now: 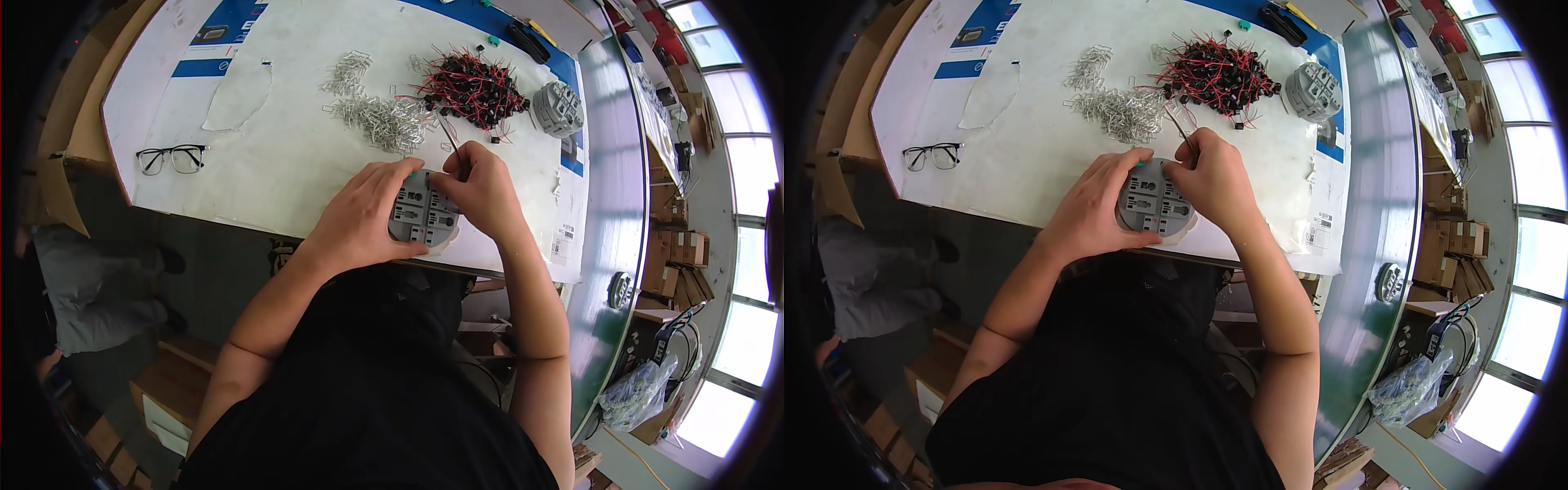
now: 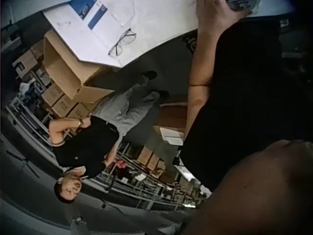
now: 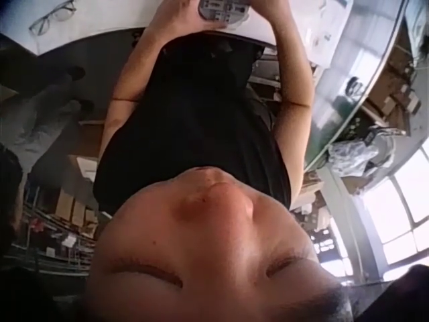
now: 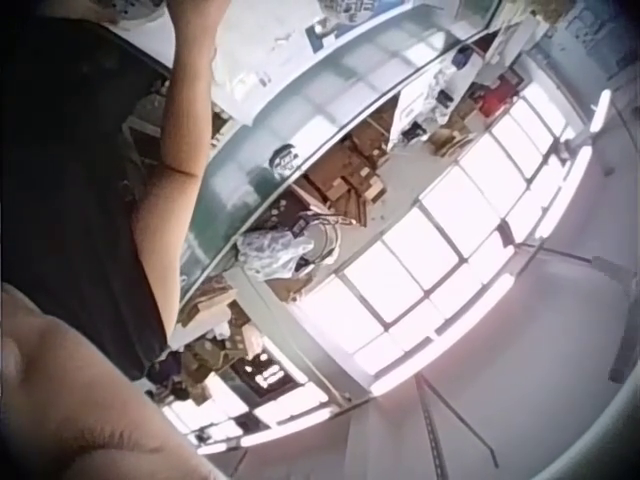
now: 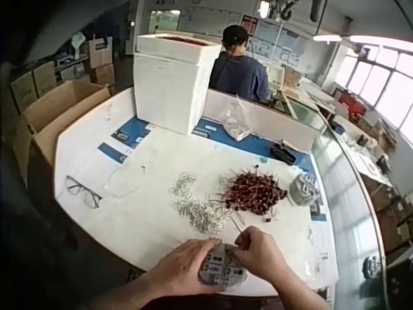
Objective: Assembling electronic components by inserting wires into a circular plastic base and connecting them to a green terminal block.
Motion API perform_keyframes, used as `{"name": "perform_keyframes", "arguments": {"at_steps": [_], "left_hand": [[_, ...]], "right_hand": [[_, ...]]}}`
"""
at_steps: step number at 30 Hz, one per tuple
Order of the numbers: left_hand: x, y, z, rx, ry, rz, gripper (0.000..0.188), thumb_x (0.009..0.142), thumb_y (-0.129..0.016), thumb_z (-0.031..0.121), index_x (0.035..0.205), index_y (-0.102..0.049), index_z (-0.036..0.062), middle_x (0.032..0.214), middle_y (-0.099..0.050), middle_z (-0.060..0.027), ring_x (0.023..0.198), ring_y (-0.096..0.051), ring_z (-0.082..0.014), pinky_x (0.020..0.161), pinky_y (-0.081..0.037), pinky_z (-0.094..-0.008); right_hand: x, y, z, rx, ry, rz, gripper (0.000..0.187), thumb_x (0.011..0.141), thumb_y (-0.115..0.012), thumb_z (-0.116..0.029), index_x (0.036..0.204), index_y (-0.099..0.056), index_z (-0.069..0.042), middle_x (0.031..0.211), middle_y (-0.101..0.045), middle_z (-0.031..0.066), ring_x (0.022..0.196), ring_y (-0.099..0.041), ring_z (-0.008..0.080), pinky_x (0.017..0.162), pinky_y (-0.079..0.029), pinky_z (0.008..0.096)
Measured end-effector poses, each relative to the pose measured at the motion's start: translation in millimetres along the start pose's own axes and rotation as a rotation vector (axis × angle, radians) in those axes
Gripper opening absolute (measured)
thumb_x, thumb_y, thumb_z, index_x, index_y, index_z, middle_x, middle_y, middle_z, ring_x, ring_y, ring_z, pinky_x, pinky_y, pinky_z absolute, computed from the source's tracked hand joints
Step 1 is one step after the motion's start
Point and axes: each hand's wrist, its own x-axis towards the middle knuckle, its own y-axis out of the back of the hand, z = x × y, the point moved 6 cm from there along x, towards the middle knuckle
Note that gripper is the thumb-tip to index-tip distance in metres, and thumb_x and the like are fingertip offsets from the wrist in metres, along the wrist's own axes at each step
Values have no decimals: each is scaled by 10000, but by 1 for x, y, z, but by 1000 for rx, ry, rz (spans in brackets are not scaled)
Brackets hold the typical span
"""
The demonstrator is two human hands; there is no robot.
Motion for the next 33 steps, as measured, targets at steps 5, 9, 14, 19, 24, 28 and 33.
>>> {"name": "perform_keyframes", "arguments": {"at_steps": [5, 9, 14, 19, 24, 28, 33], "left_hand": [[-1, -1, -1, 3, 13, -5, 1061, 648, -984, 315, 1524, -442, 63, 1427, -606, -149, 1322, -568, -371, 1128, -473, -468], [0, 0, -1, 9, 23, -21, 1058, 652, -982, 324, 1523, -442, 60, 1438, -602, -151, 1326, -567, -371, 1133, -471, -466], [0, -1, -1, 13, 4, -5, 1058, 654, -981, 328, 1523, -443, 57, 1437, -604, -150, 1325, -569, -371, 1134, -470, -465], [1, 0, 2, 28, -16, 5, 1003, 687, -965, 330, 1509, -454, 66, 1395, -618, -160, 1312, -580, -359, 1121, -484, -459], [-1, 0, 2, 24, -14, -2, 998, 687, -963, 325, 1506, -456, 64, 1393, -619, -161, 1308, -583, -357, 1117, -486, -459], [-1, 0, 1, 23, -19, 7, 993, 686, -962, 322, 1501, -458, 63, 1394, -619, -162, 1308, -584, -358, 1113, -488, -460], [0, -1, 1, 12, -10, -7, 997, 687, -962, 322, 1504, -454, 60, 1396, -620, -164, 1305, -586, -360, 1108, -491, -460]], "right_hand": [[-6, 3, -6, 46, 16, -43, 258, 861, -833, -164, 952, -693, 34, 704, -634, 13, 633, -557, 77, 594, -474, 271], [-4, 18, 5, 62, -109, 6, 277, 833, -803, -212, 911, -729, 44, 736, -727, 158, 685, -713, 292, 684, -561, 390], [-3, 3, -1, -145, -1, -24, 284, 845, -773, -251, 848, -733, 31, 740, -722, 193, 723, -727, 344, 692, -563, 436], [-1, -6, -6, -296, 90, 51, 343, 877, -782, -261, 805, -690, 62, 675, -670, 167, 617, -658, 187, 628, -545, 380], [2, -5, 0, -245, -3, -15, 330, 861, -768, -274, 810, -702, 45, 724, -698, 207, 676, -698, 312, 662, -555, 441], [8, -2, 6, -124, -87, -94, 369, 865, -793, -319, 808, -714, 37, 712, -697, 193, 656, -690, 300, 638, -542, 429], [11, 2, 15, -86, -100, -212, 448, 869, -838, -393, 795, -714, 30, 664, -654, 108, 595, -593, 165, 572, -495, 349]]}}
